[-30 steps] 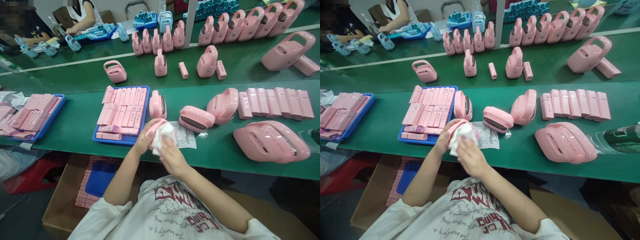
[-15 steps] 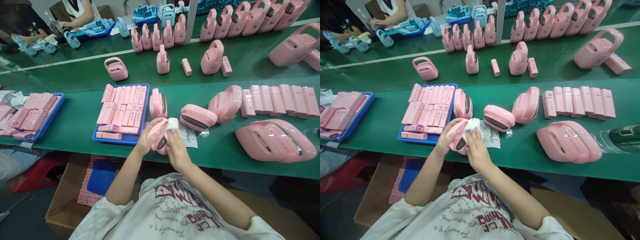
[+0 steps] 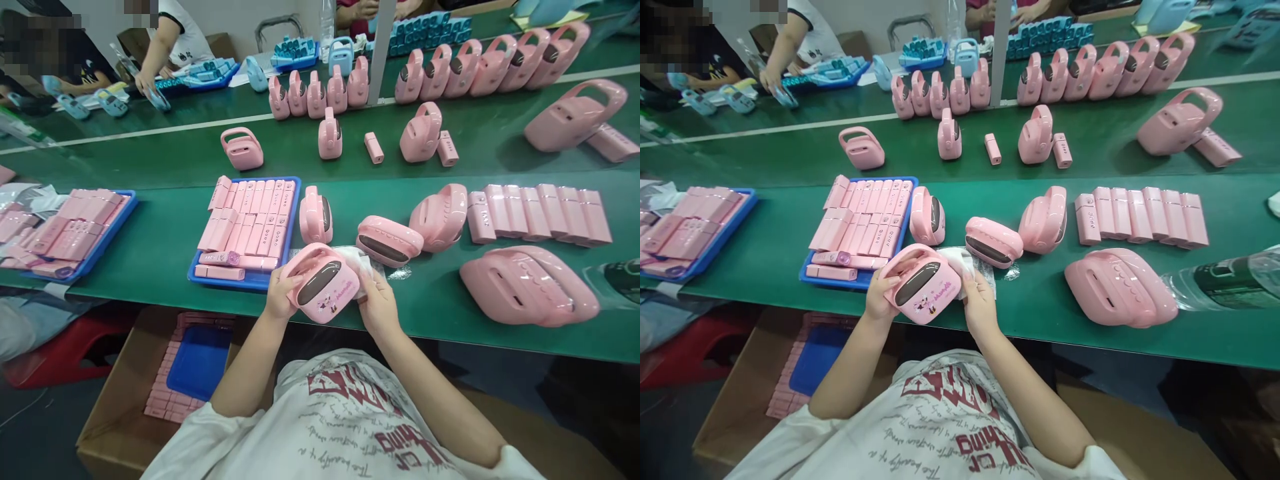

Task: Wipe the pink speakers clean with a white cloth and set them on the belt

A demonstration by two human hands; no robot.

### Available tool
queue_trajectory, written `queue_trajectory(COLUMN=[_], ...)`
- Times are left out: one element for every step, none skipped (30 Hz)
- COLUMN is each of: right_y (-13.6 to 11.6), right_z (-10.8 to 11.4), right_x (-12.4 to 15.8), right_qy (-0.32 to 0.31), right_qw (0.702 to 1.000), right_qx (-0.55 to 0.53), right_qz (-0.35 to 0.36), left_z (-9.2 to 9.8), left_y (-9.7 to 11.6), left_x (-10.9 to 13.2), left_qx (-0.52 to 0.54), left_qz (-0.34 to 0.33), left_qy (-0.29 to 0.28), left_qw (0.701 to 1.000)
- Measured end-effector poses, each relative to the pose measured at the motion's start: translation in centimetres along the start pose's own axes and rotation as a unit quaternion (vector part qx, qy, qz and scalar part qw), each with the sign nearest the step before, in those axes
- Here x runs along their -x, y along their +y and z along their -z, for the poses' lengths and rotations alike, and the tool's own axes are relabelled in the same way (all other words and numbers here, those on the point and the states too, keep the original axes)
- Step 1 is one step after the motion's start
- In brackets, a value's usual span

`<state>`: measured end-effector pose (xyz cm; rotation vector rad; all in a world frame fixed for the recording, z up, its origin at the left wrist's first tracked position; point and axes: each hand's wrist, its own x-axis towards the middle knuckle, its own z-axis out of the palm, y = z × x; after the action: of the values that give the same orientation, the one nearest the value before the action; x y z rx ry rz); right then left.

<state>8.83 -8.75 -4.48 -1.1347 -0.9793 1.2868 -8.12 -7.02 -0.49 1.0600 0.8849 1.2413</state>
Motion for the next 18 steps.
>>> queue_trajectory(right_y=[-0.3,-0.6,-1.0,-1.4,-1.8,-2.2,-2.6,-3.0,-3.3,-3.7,-4.0,-4.2,-4.4,-4.5,-4.5,-4.5,-4.4,-4.4], right_z=[0.0,0.1,0.1,0.1,0.2,0.3,0.4,0.6,0.8,1.1,1.4,1.7,2.0,2.3,2.4,2.6,2.6,2.6], right_x=[0.4,0.8,1.2,1.7,2.1,2.5,2.8,3.0,3.2,3.2,3.1,3.0,2.9,2.7,2.6,2.6,2.6,2.6], right_qy=[0.01,0.015,0.01,-0.009,-0.034,-0.061,-0.091,-0.121,-0.147,-0.17,-0.193,-0.217,-0.235,-0.244,-0.242,-0.231,-0.212,-0.189], right_qw=[0.999,0.996,0.993,0.993,0.994,0.994,0.993,0.988,0.981,0.972,0.964,0.954,0.944,0.936,0.929,0.926,0.925,0.926], right_qx=[-0.043,-0.082,-0.108,-0.111,-0.102,-0.085,-0.063,-0.038,-0.013,0.011,0.035,0.061,0.087,0.109,0.126,0.139,0.145,0.149], right_qz=[-0.015,-0.033,-0.045,-0.042,-0.024,0.008,0.048,0.091,0.129,0.16,0.181,0.199,0.215,0.231,0.248,0.264,0.279,0.29], left_z=[-0.3,-0.5,-0.7,-0.9,-1.1,-1.3,-1.5,-1.6,-1.8,-1.9,-2.0,-2.0,-2.1,-2.2,-2.2,-2.3,-2.4,-2.4], left_y=[0.6,1.3,2.0,2.8,3.5,4.3,5.0,5.7,6.3,6.8,7.2,7.6,7.7,7.8,7.8,7.6,7.2,6.8], left_x=[0.2,0.6,1.0,1.4,1.9,2.3,2.6,2.9,3.0,3.0,2.8,2.6,2.4,2.1,1.9,1.8,1.7,1.7], left_qx=[0.001,-0.004,-0.012,-0.024,-0.04,-0.062,-0.086,-0.111,-0.135,-0.159,-0.177,-0.192,-0.207,-0.223,-0.24,-0.256,-0.272,-0.286], left_qz=[-0.008,-0.023,-0.045,-0.071,-0.1,-0.124,-0.142,-0.153,-0.154,-0.147,-0.14,-0.134,-0.128,-0.126,-0.135,-0.156,-0.182,-0.205], left_qy=[-0.002,0.0,0.003,0.004,0.0,-0.013,-0.034,-0.06,-0.089,-0.117,-0.146,-0.179,-0.213,-0.241,-0.26,-0.263,-0.247,-0.222], left_qw=[1.0,1.0,0.999,0.997,0.994,0.99,0.986,0.98,0.975,0.969,0.963,0.956,0.946,0.936,0.925,0.917,0.912,0.909])
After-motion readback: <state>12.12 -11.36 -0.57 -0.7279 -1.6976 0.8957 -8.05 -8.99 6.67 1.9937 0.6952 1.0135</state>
